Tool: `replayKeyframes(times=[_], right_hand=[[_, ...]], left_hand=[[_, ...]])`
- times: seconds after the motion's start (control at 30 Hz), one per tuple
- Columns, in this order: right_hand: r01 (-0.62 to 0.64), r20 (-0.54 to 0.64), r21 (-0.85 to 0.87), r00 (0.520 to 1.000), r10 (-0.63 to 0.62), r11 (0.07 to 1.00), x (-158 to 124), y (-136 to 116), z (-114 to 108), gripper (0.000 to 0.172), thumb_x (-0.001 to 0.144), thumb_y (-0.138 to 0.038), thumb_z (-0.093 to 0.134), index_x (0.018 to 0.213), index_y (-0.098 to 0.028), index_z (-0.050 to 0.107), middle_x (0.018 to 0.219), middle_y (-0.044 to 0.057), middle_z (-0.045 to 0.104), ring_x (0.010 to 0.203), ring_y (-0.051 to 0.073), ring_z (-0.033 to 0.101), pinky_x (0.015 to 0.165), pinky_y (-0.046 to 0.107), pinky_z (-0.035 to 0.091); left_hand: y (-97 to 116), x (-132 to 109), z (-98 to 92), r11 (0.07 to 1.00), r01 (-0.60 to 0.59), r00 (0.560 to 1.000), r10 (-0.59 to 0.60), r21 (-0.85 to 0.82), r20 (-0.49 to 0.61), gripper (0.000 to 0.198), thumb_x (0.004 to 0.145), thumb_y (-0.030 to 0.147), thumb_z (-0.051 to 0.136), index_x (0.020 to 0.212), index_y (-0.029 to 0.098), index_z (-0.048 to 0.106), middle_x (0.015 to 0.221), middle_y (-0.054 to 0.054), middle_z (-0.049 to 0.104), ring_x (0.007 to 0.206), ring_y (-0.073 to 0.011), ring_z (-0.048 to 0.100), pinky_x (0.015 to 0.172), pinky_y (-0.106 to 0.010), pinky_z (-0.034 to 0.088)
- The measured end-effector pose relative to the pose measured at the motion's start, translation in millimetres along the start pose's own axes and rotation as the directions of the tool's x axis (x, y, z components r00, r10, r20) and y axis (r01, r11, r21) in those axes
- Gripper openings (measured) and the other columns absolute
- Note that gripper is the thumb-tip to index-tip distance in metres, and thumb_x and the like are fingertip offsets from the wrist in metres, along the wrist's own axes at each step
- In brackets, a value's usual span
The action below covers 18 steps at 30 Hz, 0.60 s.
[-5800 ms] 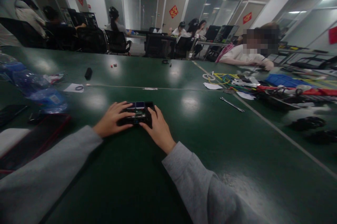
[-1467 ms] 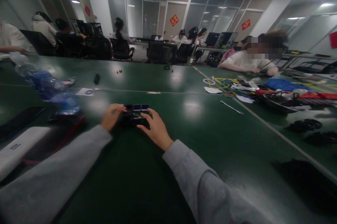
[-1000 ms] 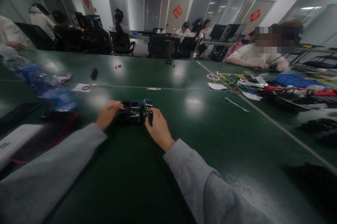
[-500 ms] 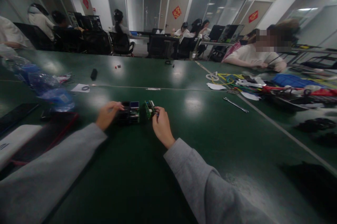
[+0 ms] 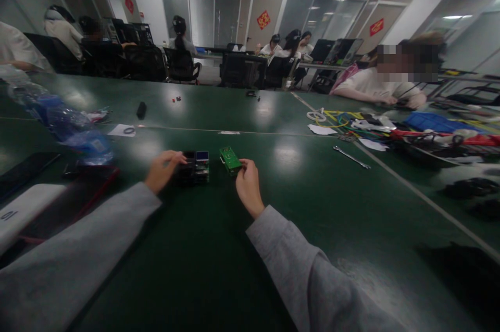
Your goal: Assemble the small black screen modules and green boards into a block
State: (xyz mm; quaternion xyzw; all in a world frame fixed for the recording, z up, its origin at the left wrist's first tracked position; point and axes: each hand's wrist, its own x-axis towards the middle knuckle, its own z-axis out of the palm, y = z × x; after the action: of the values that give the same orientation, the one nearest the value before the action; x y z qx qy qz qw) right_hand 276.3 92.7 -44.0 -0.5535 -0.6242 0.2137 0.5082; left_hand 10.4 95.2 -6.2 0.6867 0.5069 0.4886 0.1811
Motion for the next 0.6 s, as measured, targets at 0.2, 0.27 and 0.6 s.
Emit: replayKeyframes(times=[0.2,0.27,0.6], right_hand=[[-0.026,-0.08,-0.074,0.997,0.02,0.997,1.2,-1.9,-3.4,0.029,0.091,-0.033,0.036,0.108,-0.016,0.051,0.104,0.012,0.056,0.098,0.024,0.054,0.089,0.045,0.044],[0.016,-0.096,-0.127,0.995,-0.028,0.992,2.8,-6.7,-1.7,0.038,0.091,-0.044,0.042,0.114,-0.015,0.05,0.11,0.013,0.054,0.103,0.026,0.052,0.092,0.046,0.043],[0.16,0.158,-0.23,0.979,-0.126,0.96,6.5,-34.3,0.4,0.049,0.084,-0.029,0.056,0.129,-0.014,0.045,0.12,0.014,0.055,0.109,0.027,0.055,0.094,0.046,0.046]], left_hand=[[1.2,-0.9,-1.3,1.0,0.007,1.0,-0.007,0.002,0.0,0.039,0.088,0.048,0.046,0.07,0.022,0.067,0.085,-0.001,0.067,0.09,-0.019,0.06,0.088,-0.037,0.045],[0.8,-1.0,-1.6,1.0,0.002,1.0,-0.002,0.006,-0.003,0.039,0.088,0.048,0.046,0.069,0.022,0.067,0.085,-0.001,0.067,0.09,-0.019,0.06,0.088,-0.037,0.044],[-0.9,-2.0,-5.3,1.0,-0.012,1.0,0.012,-0.002,-0.021,0.038,0.088,0.047,0.046,0.069,0.021,0.067,0.084,-0.002,0.067,0.091,-0.0184,0.059,0.089,-0.035,0.043]])
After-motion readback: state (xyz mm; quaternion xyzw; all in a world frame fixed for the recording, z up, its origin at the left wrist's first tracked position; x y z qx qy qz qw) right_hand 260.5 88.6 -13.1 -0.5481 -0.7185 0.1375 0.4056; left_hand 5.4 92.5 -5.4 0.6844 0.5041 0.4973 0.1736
